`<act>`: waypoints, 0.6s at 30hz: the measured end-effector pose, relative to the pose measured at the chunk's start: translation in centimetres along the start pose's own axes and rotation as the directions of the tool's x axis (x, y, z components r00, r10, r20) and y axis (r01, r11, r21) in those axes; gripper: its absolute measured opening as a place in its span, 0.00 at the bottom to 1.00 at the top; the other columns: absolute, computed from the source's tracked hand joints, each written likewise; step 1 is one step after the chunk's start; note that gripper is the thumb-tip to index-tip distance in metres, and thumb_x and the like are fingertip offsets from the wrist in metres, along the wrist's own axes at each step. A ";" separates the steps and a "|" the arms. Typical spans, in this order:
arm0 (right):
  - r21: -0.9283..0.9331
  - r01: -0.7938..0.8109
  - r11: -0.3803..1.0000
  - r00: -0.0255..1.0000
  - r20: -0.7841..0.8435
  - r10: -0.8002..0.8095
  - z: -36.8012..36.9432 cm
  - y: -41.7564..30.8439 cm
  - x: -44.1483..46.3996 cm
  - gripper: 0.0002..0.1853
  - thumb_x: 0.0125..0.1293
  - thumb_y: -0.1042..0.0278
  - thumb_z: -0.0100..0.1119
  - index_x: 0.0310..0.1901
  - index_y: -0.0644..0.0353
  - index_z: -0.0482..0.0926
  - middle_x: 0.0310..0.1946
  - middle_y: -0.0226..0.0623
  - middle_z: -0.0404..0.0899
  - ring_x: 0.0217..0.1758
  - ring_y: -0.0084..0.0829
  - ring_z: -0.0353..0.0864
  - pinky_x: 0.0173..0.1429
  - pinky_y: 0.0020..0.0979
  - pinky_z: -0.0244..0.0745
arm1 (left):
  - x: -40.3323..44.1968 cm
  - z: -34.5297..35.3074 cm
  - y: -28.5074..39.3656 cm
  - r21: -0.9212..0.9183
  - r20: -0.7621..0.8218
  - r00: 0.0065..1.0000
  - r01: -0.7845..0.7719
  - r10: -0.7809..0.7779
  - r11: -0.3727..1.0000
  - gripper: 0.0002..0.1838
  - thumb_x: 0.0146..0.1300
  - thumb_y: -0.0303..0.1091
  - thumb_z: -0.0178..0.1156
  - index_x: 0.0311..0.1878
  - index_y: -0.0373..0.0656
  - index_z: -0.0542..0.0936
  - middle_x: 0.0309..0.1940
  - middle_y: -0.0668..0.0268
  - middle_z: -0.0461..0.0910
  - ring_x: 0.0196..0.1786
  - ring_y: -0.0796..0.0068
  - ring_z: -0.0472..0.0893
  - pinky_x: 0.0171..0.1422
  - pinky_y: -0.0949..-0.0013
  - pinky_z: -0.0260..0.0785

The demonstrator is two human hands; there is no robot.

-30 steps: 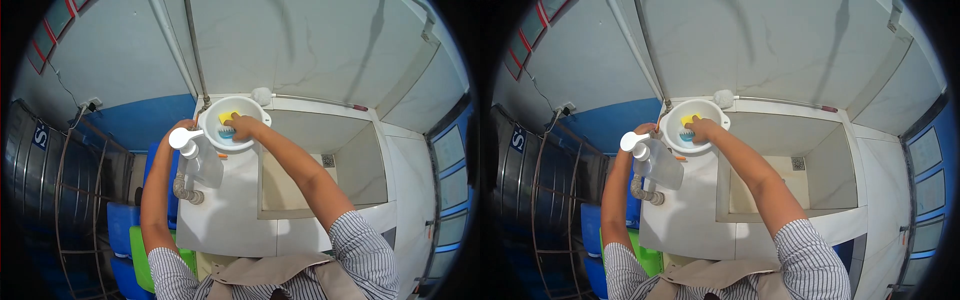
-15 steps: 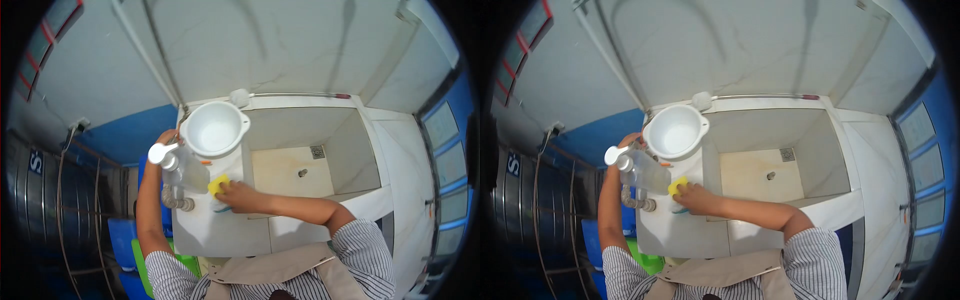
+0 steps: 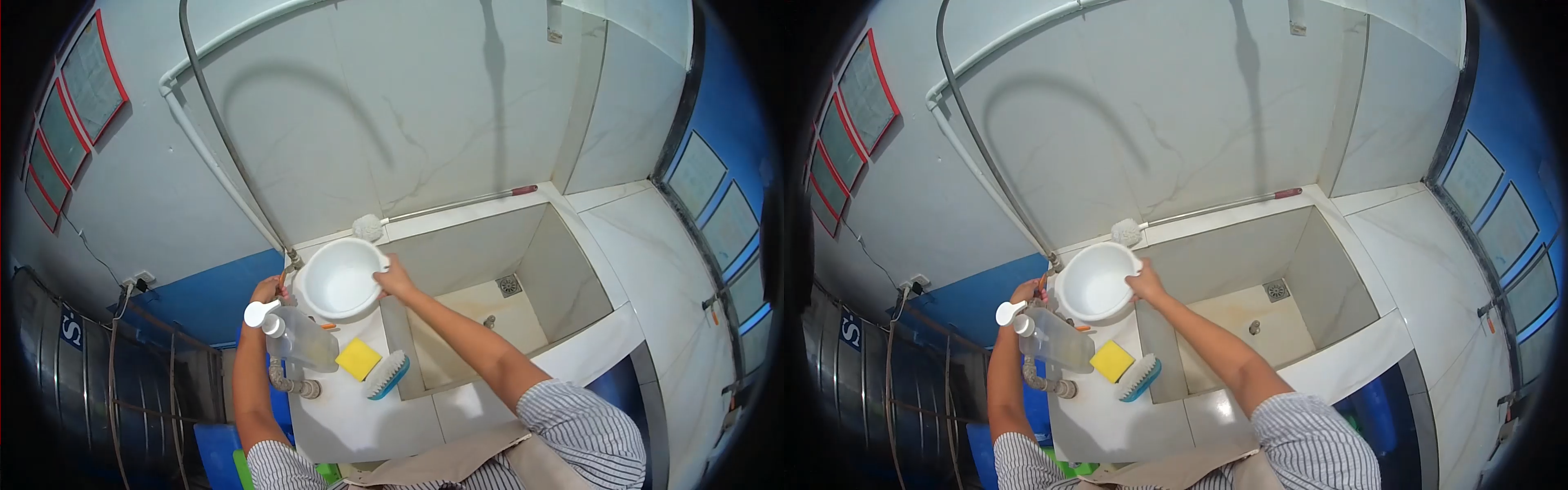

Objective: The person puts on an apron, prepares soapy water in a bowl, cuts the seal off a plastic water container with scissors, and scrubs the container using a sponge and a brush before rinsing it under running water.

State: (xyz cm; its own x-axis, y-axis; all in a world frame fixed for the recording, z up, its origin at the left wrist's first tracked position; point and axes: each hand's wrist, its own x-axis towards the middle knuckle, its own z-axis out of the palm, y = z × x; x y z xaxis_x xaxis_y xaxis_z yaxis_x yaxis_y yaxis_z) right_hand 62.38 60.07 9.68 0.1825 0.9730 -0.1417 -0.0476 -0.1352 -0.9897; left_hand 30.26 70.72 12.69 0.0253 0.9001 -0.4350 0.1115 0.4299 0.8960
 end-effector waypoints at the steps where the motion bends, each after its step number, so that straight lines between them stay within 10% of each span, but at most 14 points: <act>1: 0.030 -0.008 1.000 0.999 -0.044 0.009 -1.7 -0.4 -0.7 0.29 0.55 0.71 0.56 0.57 0.66 0.55 0.42 0.50 0.72 0.30 0.37 0.81 0.18 0.31 0.78 | 0.9 -0.5 -0.2 0.032 0.039 0.998 -0.045 0.044 0.998 0.12 0.70 0.33 0.42 0.44 0.38 0.74 0.21 0.66 0.70 0.22 0.73 0.73 0.28 0.69 0.72; 6: 0.021 0.068 0.997 0.982 -0.178 -0.064 -10.8 -2.7 -2.6 0.25 0.56 0.75 0.51 0.56 0.66 0.56 0.39 0.47 0.73 0.28 0.33 0.80 0.22 0.30 0.79 | 0.5 -0.2 0.9 0.371 0.139 0.973 -0.225 0.185 0.901 0.11 0.68 0.32 0.45 0.41 0.37 0.75 0.22 0.66 0.71 0.21 0.74 0.73 0.26 0.69 0.72; 9: 0.087 0.084 0.993 0.956 -0.286 -0.056 -14.7 -5.9 -3.5 0.26 0.56 0.75 0.51 0.57 0.67 0.55 0.39 0.47 0.73 0.29 0.33 0.80 0.25 0.31 0.80 | 1.8 -0.1 -0.3 0.000 -0.032 0.991 -0.133 0.133 0.991 0.12 0.68 0.33 0.46 0.46 0.37 0.75 0.22 0.66 0.70 0.21 0.75 0.73 0.26 0.70 0.74; 18: -0.021 0.110 0.994 0.888 -0.447 -0.108 -18.2 -8.5 -4.2 0.31 0.55 0.77 0.51 0.58 0.72 0.49 0.45 0.57 0.70 0.34 0.40 0.82 0.26 0.32 0.84 | 2.2 -0.3 0.1 0.115 -0.001 0.991 -0.133 0.134 0.985 0.16 0.69 0.34 0.44 0.53 0.35 0.72 0.23 0.65 0.71 0.21 0.73 0.75 0.27 0.68 0.74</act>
State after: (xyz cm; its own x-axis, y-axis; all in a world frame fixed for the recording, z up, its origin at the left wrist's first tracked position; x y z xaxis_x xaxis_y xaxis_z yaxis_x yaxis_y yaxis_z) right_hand 79.91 53.75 18.32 0.6060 0.7950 -0.0286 -0.0066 -0.0310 -0.9995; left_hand 30.07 72.76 11.90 0.0394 0.9495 -0.3113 0.2202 0.2956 0.9296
